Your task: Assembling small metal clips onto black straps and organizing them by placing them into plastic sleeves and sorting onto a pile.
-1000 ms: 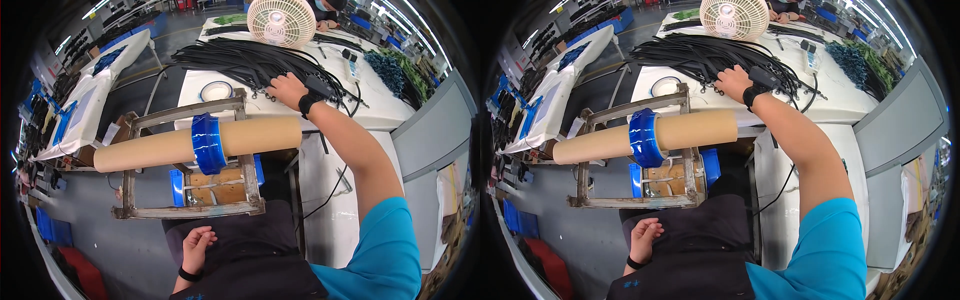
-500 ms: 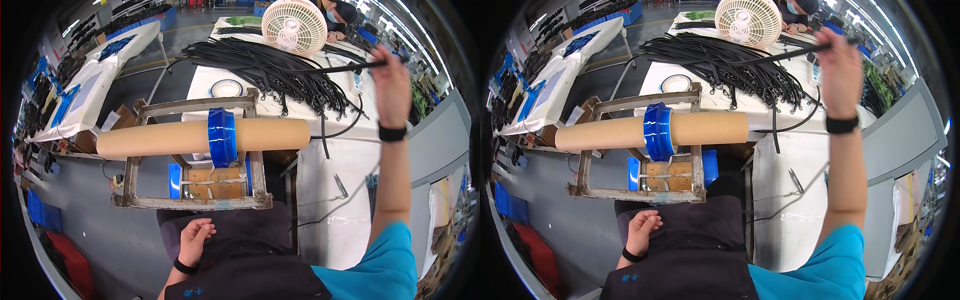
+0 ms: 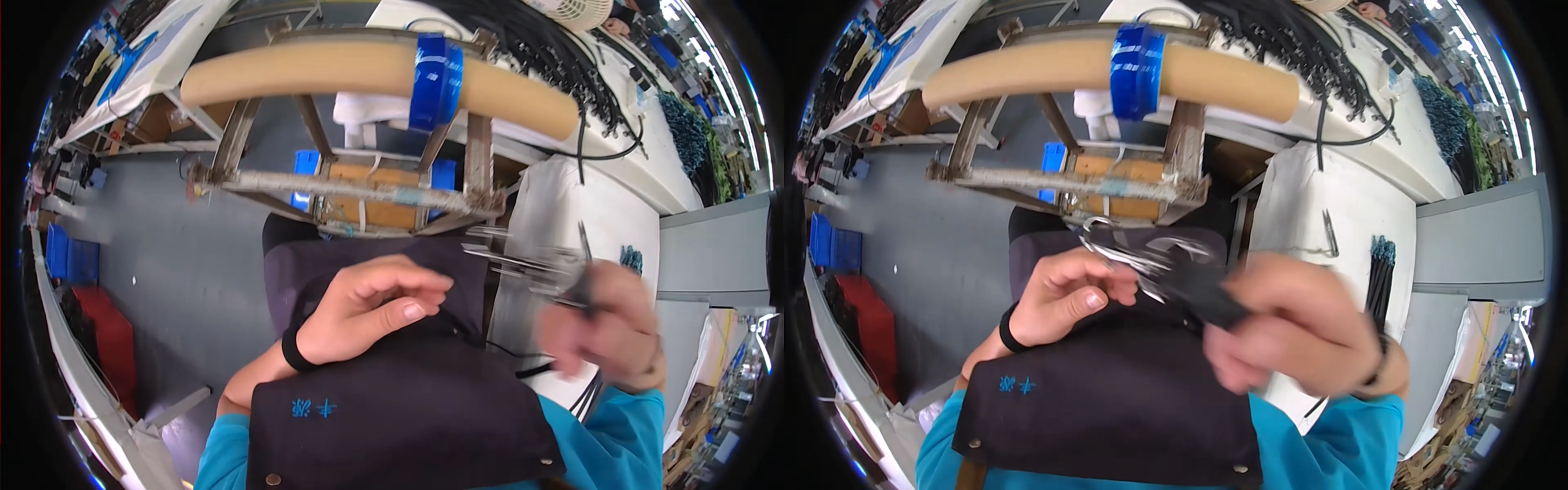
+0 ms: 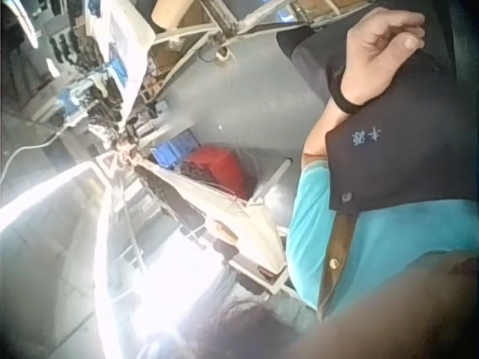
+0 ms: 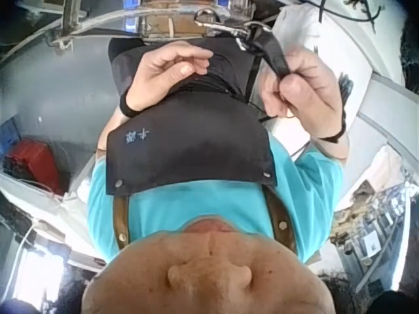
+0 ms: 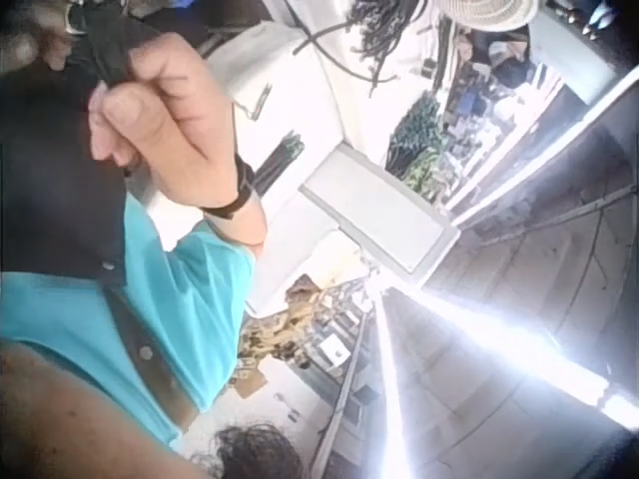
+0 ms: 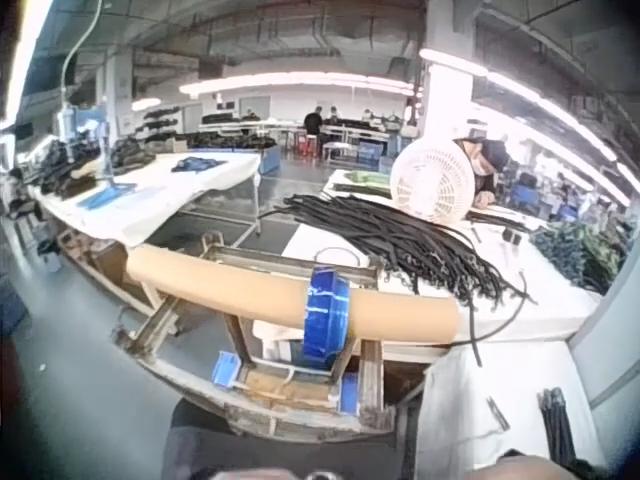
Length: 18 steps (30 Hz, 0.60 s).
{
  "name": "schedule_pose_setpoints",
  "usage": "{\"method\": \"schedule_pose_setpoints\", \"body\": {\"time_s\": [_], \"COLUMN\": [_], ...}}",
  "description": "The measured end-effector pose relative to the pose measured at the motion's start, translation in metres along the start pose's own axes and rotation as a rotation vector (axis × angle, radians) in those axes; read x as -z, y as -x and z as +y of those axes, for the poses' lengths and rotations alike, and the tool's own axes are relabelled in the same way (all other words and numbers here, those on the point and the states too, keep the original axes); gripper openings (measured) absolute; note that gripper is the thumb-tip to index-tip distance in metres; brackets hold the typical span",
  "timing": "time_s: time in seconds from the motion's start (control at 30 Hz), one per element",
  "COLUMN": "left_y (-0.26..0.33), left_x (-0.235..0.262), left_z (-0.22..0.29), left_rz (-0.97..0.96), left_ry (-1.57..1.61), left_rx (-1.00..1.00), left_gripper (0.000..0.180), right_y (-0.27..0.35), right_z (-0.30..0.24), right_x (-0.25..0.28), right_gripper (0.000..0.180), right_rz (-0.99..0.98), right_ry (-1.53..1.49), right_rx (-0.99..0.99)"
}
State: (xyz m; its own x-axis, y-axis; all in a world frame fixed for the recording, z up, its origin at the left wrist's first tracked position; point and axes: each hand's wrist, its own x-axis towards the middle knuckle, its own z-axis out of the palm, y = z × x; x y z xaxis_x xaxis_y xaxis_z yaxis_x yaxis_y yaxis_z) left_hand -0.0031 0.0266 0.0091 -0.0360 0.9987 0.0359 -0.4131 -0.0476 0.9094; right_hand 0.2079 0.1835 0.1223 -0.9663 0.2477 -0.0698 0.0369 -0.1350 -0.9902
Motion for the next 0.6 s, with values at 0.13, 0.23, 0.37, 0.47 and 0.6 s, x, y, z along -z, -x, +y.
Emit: {"method": "schedule_pose_setpoints", "body": {"time_s": [0.13, 0.23, 0.37, 0.47, 0.6], "left_y": [0.011, 0.02, 0.029, 0.026, 0.03], "left_x": [-0.002, 0.002, 0.005, 0.008, 0.012], "left_z": [-0.001, 0.004, 0.007, 0.004, 0.005], "left_rz": [0.076, 0.162, 0.327, 0.39, 0.383], "left_ry": [0.093, 0.039, 0.044, -0.088, -0.489], "left_rx": [-0.012, -0.033, 0.022, -0.103, -0.112], "left_gripper": [0.049, 0.04, 0.022, 0.012, 0.008], "right_y": [-0.031, -0.039, -0.044, -0.045, -0.042], "right_z": [0.05, 0.08, 0.096, 0.116, 0.109], "right_x": [-0.044, -0.057, -0.066, -0.067, -0.058], "right_gripper": [0.017, 0.017, 0.011, 0.022, 0.036], "right_rz": [-0.057, -0.031, 0.0, 0.186, 0.418], "right_ry": [-0.132, -0.164, -0.168, -0.051, 0.287], "right_rx": [-0.176, -0.135, -0.179, 0.069, 0.305]}}
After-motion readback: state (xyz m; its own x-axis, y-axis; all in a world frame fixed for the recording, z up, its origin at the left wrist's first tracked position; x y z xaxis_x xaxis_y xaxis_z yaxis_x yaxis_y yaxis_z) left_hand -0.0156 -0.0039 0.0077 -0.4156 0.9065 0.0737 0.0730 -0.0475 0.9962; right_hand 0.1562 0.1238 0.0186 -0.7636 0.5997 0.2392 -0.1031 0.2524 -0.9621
